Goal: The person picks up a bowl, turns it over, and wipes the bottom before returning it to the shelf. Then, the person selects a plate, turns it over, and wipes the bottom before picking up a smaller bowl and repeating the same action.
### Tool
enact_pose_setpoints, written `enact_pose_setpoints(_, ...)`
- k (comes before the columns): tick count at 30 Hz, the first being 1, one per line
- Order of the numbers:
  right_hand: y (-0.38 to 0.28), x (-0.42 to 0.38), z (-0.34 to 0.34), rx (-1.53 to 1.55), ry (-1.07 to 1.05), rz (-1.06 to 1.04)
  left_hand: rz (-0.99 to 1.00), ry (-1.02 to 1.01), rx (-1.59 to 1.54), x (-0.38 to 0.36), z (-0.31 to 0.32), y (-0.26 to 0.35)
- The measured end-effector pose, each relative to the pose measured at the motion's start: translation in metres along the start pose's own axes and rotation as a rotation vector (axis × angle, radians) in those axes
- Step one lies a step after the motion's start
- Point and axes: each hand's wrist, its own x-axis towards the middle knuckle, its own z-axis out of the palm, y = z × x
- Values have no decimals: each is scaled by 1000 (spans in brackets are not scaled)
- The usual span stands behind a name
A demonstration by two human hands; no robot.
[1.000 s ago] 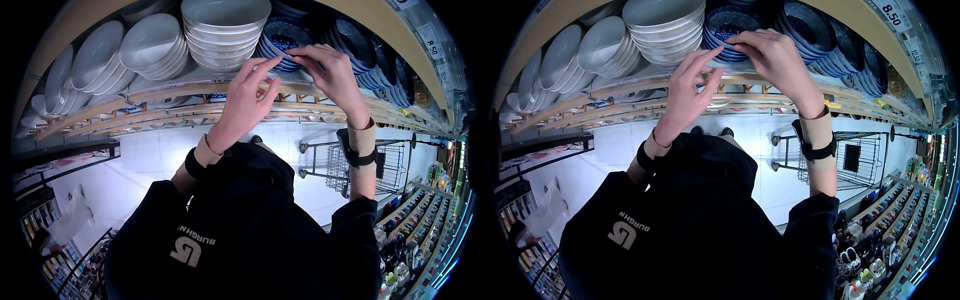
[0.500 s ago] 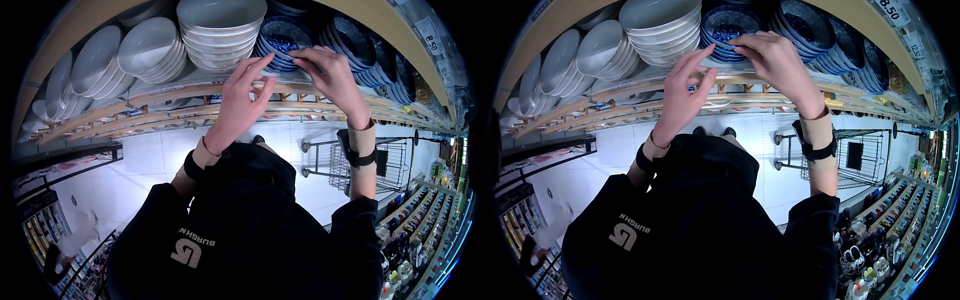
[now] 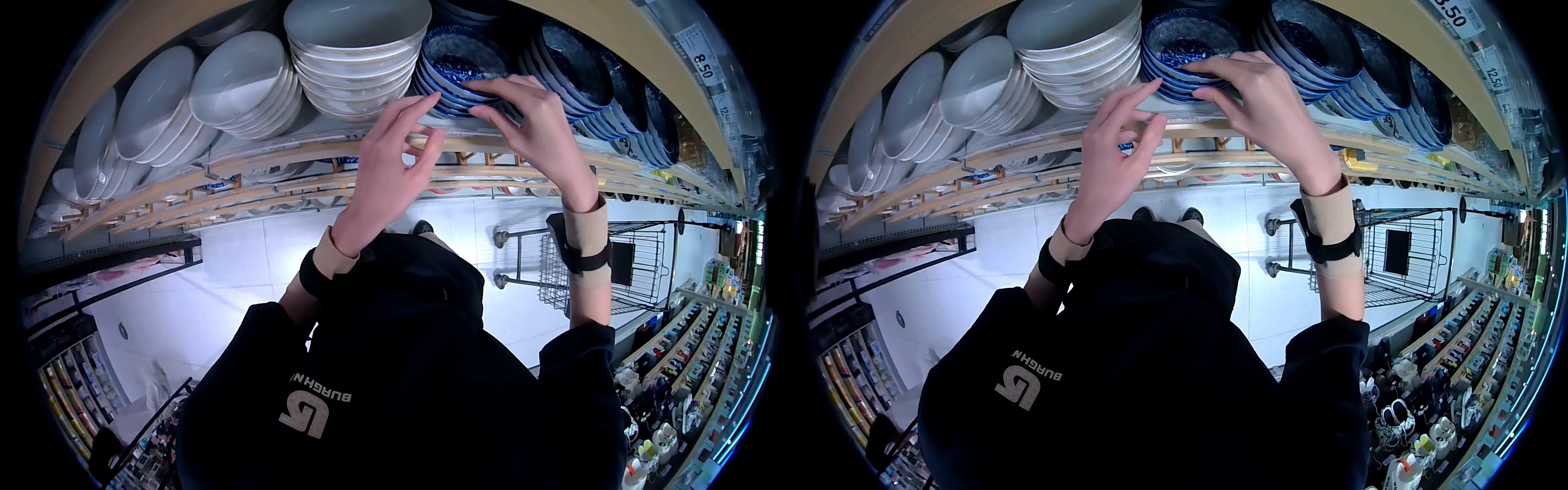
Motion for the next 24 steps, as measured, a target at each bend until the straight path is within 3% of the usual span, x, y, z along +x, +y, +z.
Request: enact_pose_setpoints(24, 3, 2, -5, 36, -27, 55, 46, -27, 79, 3, -1, -1)
